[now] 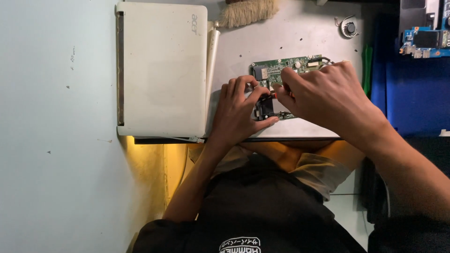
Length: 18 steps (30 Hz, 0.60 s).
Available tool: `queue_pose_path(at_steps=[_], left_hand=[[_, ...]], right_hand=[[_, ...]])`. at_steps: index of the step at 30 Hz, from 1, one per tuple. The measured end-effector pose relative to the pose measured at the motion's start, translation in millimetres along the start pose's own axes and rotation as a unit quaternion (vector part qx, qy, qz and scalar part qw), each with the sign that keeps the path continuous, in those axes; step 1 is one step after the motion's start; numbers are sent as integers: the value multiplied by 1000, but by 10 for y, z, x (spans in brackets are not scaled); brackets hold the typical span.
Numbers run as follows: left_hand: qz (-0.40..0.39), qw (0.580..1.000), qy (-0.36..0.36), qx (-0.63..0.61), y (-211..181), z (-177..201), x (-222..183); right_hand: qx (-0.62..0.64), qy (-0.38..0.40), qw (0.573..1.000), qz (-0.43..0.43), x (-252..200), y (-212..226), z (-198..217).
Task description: Reassembling a laptop motherboard by installing a cooling fan with a screwdriver and cleaning the board with a brush.
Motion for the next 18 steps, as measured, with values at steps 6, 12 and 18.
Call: queue_pose_path(at_steps=[6, 12, 18], left_hand=[[1, 1000, 4, -11, 6, 7, -2], [-18, 999, -22, -17, 44, -56, -47], [-14, 1000, -18, -8, -2, -15, -43]], right_hand=[[56, 116, 991, 21, 63, 34, 127], [91, 173, 979, -56, 250, -16, 204], [100, 198, 975, 11, 223, -66, 108]])
Point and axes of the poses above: each hand's wrist, its own x-axis towards the middle knuckle, its own z-axis out of the back of the hand, y = z × x, the point moved 5 cm from there along x, towards the middle knuckle
